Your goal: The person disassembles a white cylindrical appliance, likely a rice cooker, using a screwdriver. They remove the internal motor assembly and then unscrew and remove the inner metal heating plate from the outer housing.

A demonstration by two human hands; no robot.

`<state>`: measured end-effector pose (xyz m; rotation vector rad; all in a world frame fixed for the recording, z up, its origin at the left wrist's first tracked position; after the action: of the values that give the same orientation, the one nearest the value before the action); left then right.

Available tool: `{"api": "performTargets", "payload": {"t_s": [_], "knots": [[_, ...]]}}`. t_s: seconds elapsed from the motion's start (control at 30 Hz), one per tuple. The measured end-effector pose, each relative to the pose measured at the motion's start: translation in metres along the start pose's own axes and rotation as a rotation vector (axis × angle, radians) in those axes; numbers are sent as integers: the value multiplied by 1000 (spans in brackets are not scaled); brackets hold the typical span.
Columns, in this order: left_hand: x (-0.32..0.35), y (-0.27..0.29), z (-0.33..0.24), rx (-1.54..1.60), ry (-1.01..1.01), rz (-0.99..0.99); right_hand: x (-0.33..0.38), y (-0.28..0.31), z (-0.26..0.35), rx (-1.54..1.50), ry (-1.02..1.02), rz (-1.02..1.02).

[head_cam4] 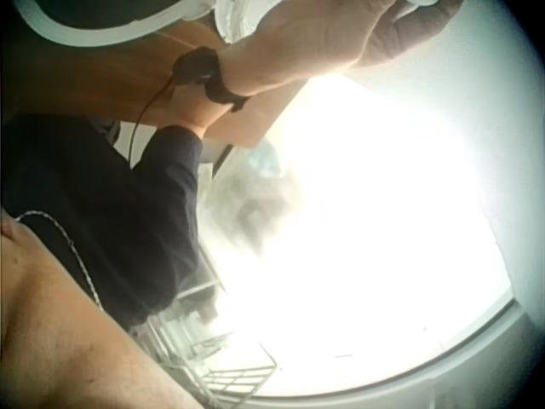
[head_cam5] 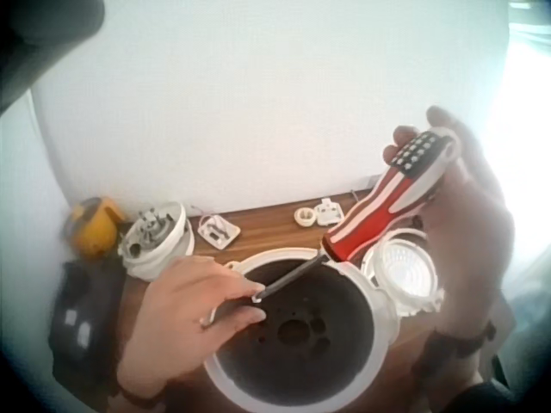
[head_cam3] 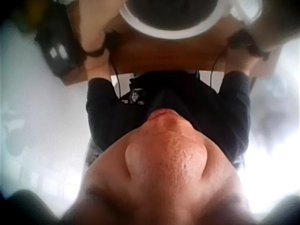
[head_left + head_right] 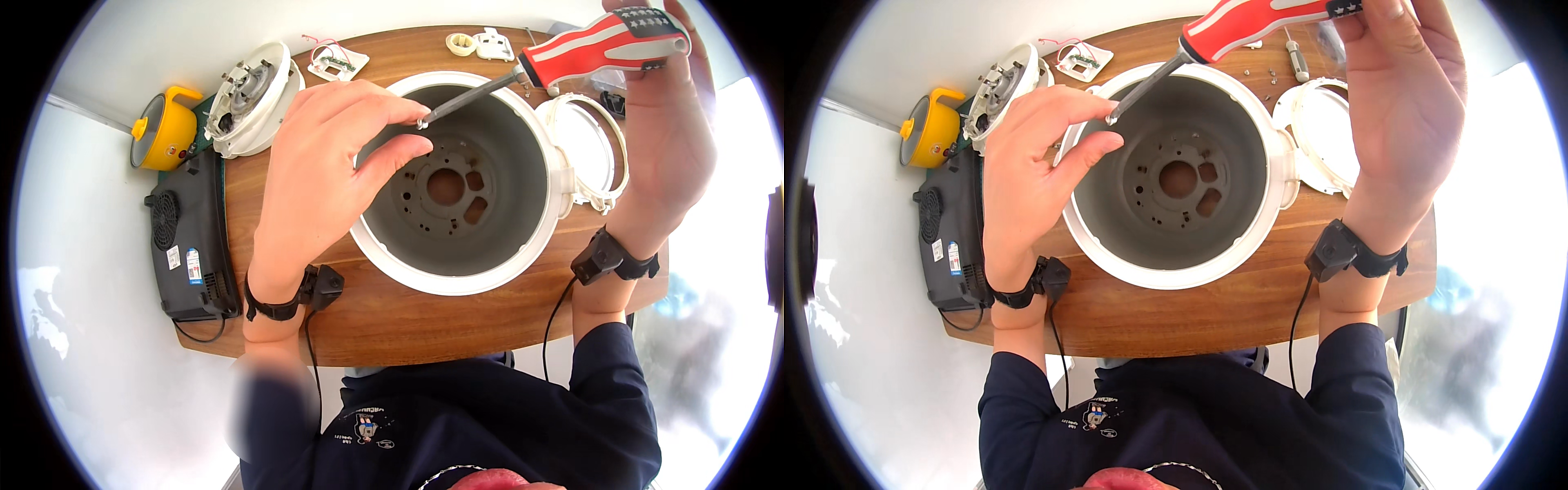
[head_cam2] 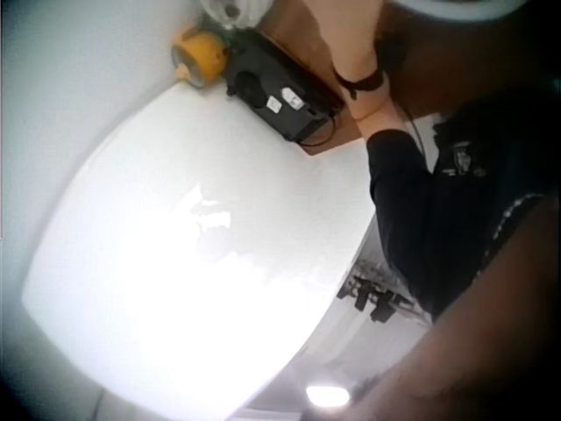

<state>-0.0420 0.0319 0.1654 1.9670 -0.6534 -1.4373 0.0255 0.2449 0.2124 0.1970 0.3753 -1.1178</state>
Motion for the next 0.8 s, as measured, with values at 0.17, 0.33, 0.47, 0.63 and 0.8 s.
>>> {"api": "performTargets", "payload": {"t_s": [0.17,0.33,0.47,0.63,0.8], "knots": [[0,5,1,-20,-38,-35,-30,27,-13,-609,-311,481],[9,29,30,-179,82,-77,-72,44,-51,-32,177,313],[10,41,60,-205,364,259,-97,63,-58,-732,-206,405],[47,-9,110,-242,211,406,-86,50,-49,-507,-33,175],[52,-39,119,-257,414,723,-82,43,-53,-332,48,245]]}}
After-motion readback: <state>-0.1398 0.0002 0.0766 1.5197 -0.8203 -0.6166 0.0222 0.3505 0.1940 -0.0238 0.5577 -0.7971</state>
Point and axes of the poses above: each hand's wrist, its own x-axis away from the middle knuckle, its own y-axis out of the back of the hand, z = x × y, the point moved 2 cm from there along -x, towards the middle knuckle, and after that the axes turned 14 degrees about -y, right-handed, at the moved point
